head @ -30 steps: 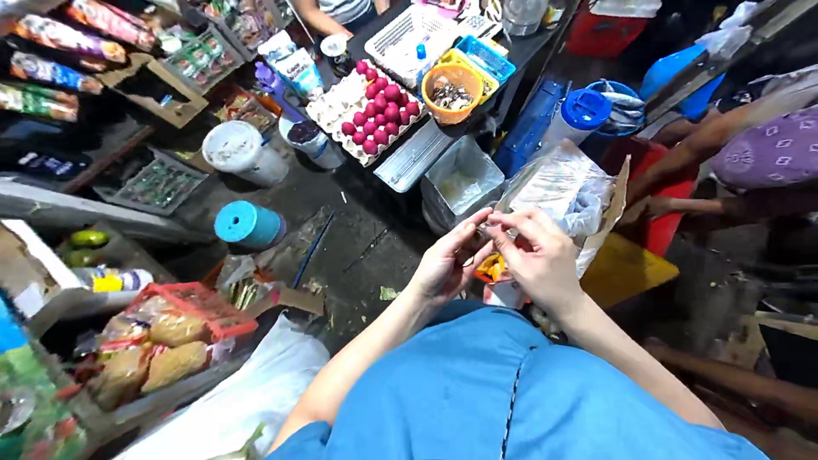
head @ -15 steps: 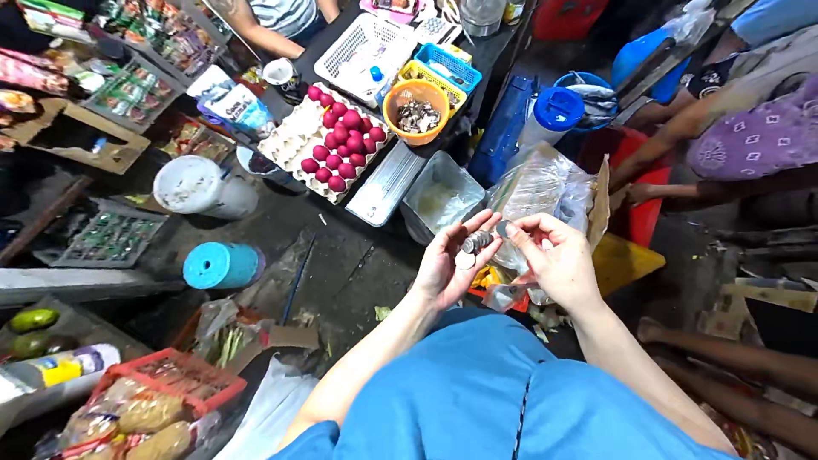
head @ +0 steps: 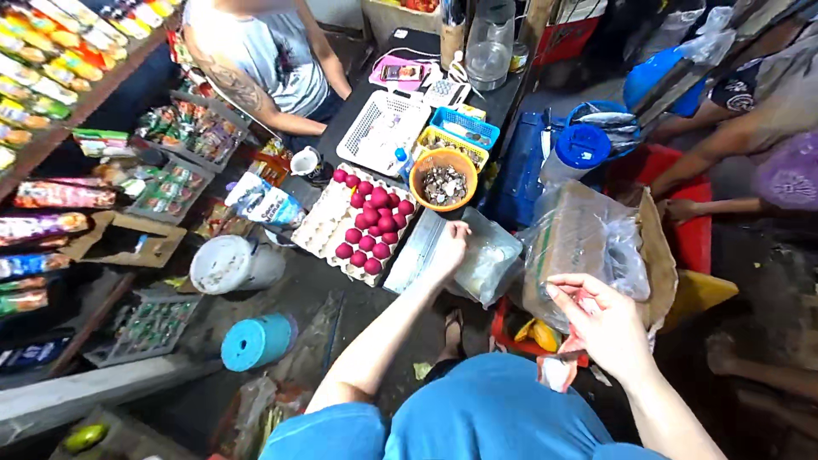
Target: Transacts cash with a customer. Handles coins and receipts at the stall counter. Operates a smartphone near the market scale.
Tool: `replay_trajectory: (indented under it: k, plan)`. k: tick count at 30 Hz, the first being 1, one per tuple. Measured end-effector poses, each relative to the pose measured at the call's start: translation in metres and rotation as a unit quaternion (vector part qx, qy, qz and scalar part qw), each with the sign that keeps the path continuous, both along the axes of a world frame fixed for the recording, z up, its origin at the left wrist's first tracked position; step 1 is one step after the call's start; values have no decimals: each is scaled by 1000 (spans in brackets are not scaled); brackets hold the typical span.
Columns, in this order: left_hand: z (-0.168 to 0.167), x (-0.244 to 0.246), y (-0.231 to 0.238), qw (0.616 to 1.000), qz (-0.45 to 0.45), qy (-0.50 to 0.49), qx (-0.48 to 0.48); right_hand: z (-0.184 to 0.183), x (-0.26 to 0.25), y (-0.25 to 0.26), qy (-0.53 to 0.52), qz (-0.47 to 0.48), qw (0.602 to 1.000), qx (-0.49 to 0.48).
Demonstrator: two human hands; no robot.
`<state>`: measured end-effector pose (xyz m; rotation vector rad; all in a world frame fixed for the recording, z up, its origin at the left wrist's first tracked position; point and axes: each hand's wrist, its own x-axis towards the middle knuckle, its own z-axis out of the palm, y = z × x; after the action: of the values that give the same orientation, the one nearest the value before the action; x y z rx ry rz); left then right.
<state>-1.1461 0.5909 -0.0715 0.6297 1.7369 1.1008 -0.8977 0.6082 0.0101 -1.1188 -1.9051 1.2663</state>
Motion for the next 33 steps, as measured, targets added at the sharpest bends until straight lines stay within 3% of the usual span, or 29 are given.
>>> replay_trajectory:
  k: [5,7,9,10,12,14,16,18,20,22,25,28,30,33]
  plan:
    - [-22,-73,63,961,-46,271,-31,-6,-24,12,-5,-25,1000,-4]
    - [-4,-66,63,959,-83,273,2,-9,-35,22,1,-26,1000,17]
    - [23,-42,52,973,-183,135,35,-14,-47,32,-4,-19,999,41]
    - [32,-26,43,968,-247,21,30,-16,-52,35,-15,-13,999,48]
    - [40,0,30,926,-297,-232,-10,-20,-62,38,-39,13,999,31]
    - [36,9,31,882,-286,-371,-42,-25,-67,39,-52,25,998,16]
    - [34,0,46,899,-299,-318,-37,-29,-66,40,-64,15,997,42]
    - [34,-22,74,938,-311,-151,-7,-29,-59,41,-71,-8,996,50]
    - [22,-55,113,956,-294,8,-17,-26,-48,43,-64,-20,998,6]
    - [0,-91,159,960,-257,106,-44,-25,-35,41,-50,-11,998,-47]
    - [-15,-130,224,976,-168,114,-80,-29,-28,30,-62,-8,995,-73]
    - [-36,-155,263,999,-30,-11,17,-32,-28,18,-79,-16,994,-79]
    - [-33,-165,268,996,24,-70,43,-34,-26,15,-83,-18,993,-81]
    - [-30,-161,250,1000,15,-2,-12,-34,-23,14,-95,-17,993,-72]
